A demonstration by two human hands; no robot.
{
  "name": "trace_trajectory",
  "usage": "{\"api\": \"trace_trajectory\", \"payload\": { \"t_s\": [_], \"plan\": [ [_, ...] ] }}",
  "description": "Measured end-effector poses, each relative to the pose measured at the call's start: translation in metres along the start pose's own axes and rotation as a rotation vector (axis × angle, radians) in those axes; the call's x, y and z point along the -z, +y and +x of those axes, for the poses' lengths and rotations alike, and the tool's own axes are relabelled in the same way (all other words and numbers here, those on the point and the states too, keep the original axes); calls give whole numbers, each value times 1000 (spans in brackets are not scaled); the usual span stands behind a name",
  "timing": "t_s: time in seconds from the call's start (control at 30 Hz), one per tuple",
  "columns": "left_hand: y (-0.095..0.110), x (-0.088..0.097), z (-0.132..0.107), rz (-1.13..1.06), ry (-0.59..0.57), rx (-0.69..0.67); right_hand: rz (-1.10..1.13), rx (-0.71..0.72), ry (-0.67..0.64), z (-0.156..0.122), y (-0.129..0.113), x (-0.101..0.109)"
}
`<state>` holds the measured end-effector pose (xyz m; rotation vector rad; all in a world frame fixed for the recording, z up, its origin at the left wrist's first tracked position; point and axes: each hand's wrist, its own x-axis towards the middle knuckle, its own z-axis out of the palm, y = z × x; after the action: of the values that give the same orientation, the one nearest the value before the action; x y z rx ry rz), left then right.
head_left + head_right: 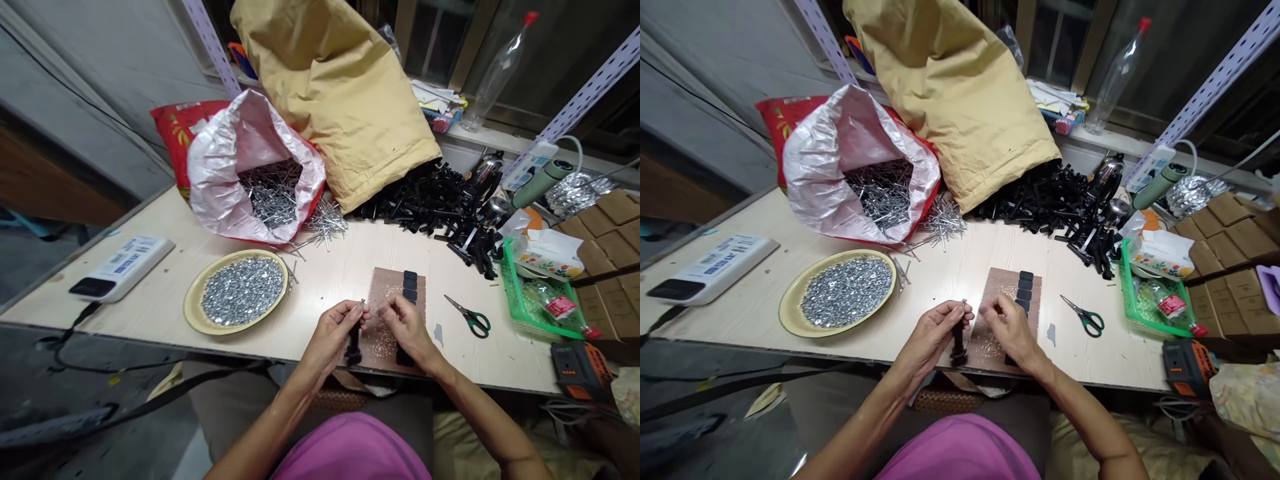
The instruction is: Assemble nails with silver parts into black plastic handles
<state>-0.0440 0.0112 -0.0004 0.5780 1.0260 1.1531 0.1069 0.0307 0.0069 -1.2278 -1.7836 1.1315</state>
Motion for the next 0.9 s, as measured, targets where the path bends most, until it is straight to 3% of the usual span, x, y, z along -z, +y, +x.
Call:
{"api": "trace_trajectory", "payload": {
  "t_s": [0.23, 0.47, 0.6, 0.73, 0.9],
  "plan": [
    [-9, -40, 2, -50, 88, -195, 421, -123, 69, -16, 8, -6],
    [-17, -57, 3, -67, 36, -96, 501, -199, 37, -29, 10, 7],
    [-27, -61, 11, -39, 52, -110, 154, -119, 158, -37, 19, 27],
    [-46, -55, 22, 291, -26, -171, -448, 72, 345, -34, 42, 56],
    [-76, -30, 30, 951, 65, -581, -950, 214, 264, -5, 76, 90]
  ]
}}
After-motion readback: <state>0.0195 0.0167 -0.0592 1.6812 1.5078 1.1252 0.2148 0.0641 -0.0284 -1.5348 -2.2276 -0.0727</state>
